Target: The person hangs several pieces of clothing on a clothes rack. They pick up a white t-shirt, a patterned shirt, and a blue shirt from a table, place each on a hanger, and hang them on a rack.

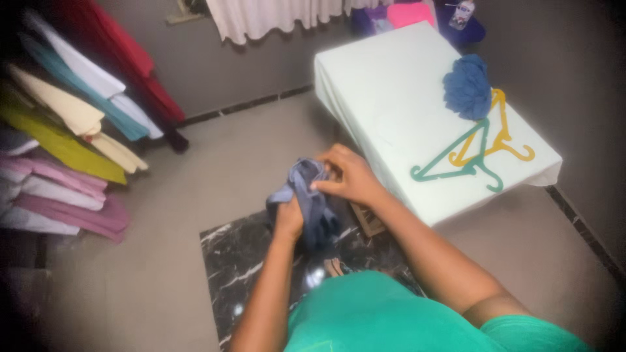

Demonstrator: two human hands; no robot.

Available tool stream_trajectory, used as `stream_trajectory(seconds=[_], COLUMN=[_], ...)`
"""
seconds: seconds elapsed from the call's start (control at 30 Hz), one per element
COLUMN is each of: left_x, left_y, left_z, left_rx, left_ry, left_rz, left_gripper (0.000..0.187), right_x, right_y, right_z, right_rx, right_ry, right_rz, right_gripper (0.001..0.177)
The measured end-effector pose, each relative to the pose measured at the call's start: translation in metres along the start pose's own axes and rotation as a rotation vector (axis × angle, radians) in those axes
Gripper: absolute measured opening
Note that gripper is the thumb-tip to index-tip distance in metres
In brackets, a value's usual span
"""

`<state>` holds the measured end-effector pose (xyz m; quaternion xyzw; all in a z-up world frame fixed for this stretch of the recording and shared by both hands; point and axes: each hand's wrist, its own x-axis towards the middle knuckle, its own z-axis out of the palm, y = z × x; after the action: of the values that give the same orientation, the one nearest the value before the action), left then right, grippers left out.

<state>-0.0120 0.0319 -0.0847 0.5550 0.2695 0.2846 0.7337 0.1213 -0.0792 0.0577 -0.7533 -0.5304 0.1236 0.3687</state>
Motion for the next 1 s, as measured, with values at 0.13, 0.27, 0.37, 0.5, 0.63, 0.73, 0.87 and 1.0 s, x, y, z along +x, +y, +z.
stream_trajectory(seconds=[0.13, 0.27, 0.37, 0.5, 0.63, 0.73, 0.87, 1.0], left_x=[0.018, 0.035, 0.04, 0.042, 0.043, 0.048, 0.054, 0.053], left_y=[-0.005, -0.006, -0.005, 0.001, -0.001, -0.006, -0.009, 0.019], left_z=[0.015, 0.055, 0.09, 0.128, 0.16, 0.176, 0.194, 0.189], left_rx=[-0.172, -0.132, -0.107, -0.107, 0.029, 0.002, -0.07, -0.419], left_ry=[-0.064, 0.097, 0.082, 0.045, 0.057, 0.149, 0.27, 0.382], left_rz=[0.099, -0.108, 0.009, -0.056, -0.006, 0.038, -0.119, -0.245], left_gripper=[0.048, 0.054, 0.045, 0.038, 0.035, 0.036, 0.057, 0.084], right_x=[-0.012, -0.02, -0.029, -0.036, -0.021, -0.004, 0.003, 0.017], right_y=[0.041, 0.071, 0.092, 0.116, 0.167, 0.214, 0.258, 0.308], right_z=[-0.003, -0.009, -0.045, -0.096, -0.115, -0.132, -0.138, -0.164], right_rx=[0.731, 1.728, 1.528, 0.428, 1.01, 1.782, 1.813, 1.787], right_ry=[-0.004, -0.043, 0.056, 0.124, 0.144, 0.217, 0.285, 0.478], right_rz=[0.048, 0.258, 0.144, -0.212, -0.11, 0.094, 0.337, 0.414], right_gripper=[0.023, 0.037, 0.046, 0.046, 0.014, 0.012, 0.008, 0.015])
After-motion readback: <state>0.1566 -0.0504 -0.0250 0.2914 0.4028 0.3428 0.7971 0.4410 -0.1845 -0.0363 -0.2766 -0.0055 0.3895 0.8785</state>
